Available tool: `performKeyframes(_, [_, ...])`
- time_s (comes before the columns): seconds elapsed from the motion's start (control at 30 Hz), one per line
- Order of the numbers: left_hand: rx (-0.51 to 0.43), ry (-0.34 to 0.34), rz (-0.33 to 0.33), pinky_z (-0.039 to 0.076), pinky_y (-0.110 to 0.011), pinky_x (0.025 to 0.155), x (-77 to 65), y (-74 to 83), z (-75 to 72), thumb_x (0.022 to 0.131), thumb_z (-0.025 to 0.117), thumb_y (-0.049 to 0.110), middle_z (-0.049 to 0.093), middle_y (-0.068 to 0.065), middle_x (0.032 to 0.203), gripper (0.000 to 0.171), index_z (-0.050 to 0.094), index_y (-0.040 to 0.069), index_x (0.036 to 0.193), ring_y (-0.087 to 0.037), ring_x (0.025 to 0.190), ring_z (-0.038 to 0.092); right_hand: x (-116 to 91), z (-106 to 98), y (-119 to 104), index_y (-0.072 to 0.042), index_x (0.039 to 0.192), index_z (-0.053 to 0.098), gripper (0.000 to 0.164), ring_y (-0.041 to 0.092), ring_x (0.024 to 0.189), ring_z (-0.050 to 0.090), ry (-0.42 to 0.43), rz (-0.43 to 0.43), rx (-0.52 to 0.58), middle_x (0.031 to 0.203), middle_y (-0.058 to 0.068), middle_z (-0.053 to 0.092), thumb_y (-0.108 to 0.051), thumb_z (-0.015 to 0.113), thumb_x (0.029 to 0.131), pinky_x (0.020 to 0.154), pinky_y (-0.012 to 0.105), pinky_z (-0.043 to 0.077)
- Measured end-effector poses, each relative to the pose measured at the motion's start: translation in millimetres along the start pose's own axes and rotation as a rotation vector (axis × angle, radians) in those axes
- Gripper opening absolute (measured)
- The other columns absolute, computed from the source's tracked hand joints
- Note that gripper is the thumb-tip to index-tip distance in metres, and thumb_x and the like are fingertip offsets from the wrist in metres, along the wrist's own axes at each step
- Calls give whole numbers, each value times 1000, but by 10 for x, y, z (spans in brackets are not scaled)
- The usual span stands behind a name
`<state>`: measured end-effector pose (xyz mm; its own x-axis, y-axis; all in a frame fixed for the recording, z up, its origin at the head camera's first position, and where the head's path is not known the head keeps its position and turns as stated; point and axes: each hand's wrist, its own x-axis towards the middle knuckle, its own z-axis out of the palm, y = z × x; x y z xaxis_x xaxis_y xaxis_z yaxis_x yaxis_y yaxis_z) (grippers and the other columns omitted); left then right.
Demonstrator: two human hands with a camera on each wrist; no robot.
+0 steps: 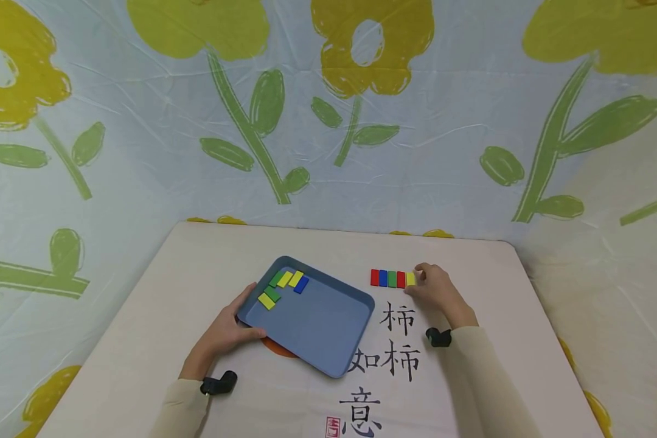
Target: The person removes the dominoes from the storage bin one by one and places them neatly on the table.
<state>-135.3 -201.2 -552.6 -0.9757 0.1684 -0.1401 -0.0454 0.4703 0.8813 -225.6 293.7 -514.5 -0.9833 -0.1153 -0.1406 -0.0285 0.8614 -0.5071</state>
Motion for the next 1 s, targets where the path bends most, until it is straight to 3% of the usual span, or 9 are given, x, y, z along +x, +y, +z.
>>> performKeyframes(0.23, [-8, -1, 3, 22, -62, 125, 0, -7, -2, 72, 95, 37, 24, -4, 171, 117, 24, 32, 165, -35, 158, 21, 28, -17, -190, 9, 142, 50, 67, 40, 103, 64, 32, -99, 37, 126, 32, 60, -25, 79, 92, 88, 54, 58])
performKeyframes(0.5, [11, -2, 1, 22, -64, 124, 10, -10, 2, 72, 94, 40, 24, -7, 171, 117, 23, 30, 165, -37, 158, 21, 15, -16, -638, 7, 144, 50, 63, 40, 102, 65, 18, -211, 91, 127, 31, 61, -19, 77, 93, 79, 47, 59])
performKeyframes(0.83, [16, -10, 21, 20, -63, 124, 31, -31, -2, 74, 93, 39, 23, -8, 171, 117, 22, 28, 166, -37, 158, 19, -41, 263, -1178, 5, 141, 55, 61, 31, 94, 65, -18, -332, 134, 122, 26, 64, -23, 79, 92, 76, 38, 57])
performKeyframes(1.0, [16, -11, 12, 21, -64, 124, 23, -21, -4, 73, 93, 40, 23, -8, 172, 117, 21, 30, 166, -37, 158, 19, -54, 399, -1409, 2, 139, 58, 56, 25, 90, 66, -55, -341, 162, 116, 20, 68, -21, 79, 92, 76, 37, 58])
